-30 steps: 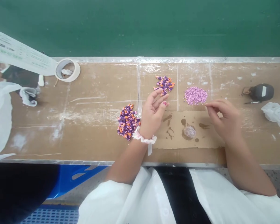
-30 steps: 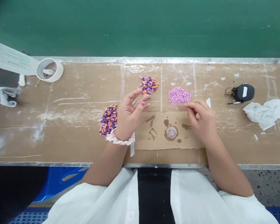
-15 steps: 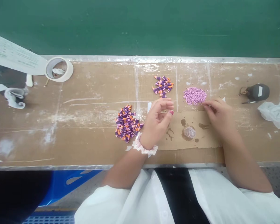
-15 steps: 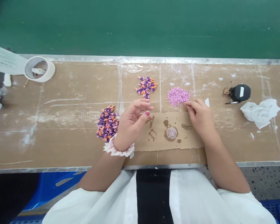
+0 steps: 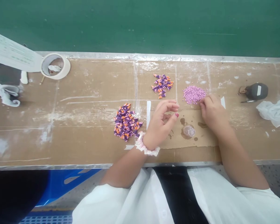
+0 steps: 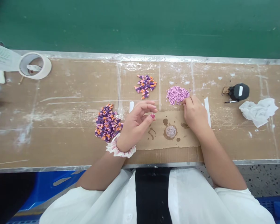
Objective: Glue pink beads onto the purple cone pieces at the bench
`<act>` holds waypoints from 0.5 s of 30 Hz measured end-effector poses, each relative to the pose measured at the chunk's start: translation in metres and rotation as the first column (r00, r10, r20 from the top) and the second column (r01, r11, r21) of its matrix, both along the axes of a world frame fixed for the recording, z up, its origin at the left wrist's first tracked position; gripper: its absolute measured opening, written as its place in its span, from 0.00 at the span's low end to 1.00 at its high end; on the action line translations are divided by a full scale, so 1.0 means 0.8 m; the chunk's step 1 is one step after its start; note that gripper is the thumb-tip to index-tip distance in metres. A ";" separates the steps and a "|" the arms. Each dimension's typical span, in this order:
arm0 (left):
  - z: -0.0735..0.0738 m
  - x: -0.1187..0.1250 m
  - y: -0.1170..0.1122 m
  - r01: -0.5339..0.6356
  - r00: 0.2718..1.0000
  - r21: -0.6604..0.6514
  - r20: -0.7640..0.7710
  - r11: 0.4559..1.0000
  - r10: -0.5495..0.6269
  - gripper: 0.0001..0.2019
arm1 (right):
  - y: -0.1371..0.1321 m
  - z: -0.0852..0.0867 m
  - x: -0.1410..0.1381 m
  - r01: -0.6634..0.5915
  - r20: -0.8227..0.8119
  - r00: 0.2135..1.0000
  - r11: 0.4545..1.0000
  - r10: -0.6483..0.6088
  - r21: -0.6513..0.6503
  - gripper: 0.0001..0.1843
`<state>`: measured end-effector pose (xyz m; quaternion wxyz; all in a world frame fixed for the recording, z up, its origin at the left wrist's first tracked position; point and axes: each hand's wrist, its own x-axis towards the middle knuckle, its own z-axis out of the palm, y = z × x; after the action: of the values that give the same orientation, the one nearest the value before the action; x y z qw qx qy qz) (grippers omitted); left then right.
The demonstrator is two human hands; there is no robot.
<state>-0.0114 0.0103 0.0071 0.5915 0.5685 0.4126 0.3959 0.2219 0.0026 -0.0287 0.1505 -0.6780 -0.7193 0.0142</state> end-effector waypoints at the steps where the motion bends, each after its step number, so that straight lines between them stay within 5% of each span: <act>1: 0.000 0.000 -0.001 0.009 1.000 0.007 -0.003 1.000 -0.009 0.06 | 0.000 -0.002 0.001 -0.001 0.006 1.000 1.000 0.001 0.002 0.06; 5: -0.001 0.002 -0.004 0.040 0.999 0.035 -0.029 0.999 -0.039 0.05 | -0.003 0.004 0.003 -0.043 -0.139 0.989 0.998 0.050 0.047 0.03; 9: 0.001 0.005 -0.009 0.132 0.987 0.064 -0.105 0.989 -0.125 0.06 | -0.016 0.031 -0.008 -0.160 -0.328 0.924 0.978 0.195 0.131 0.06; 15: 0.002 0.014 -0.017 0.222 0.969 0.061 -0.123 0.973 -0.213 0.07 | -0.044 0.059 -0.038 -0.358 -0.318 0.854 0.909 0.411 0.214 0.10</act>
<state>-0.0003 -0.0032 0.0084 0.5849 0.6539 0.3664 0.3099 0.1916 -0.0324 0.0187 0.3215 -0.4932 -0.8003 0.1134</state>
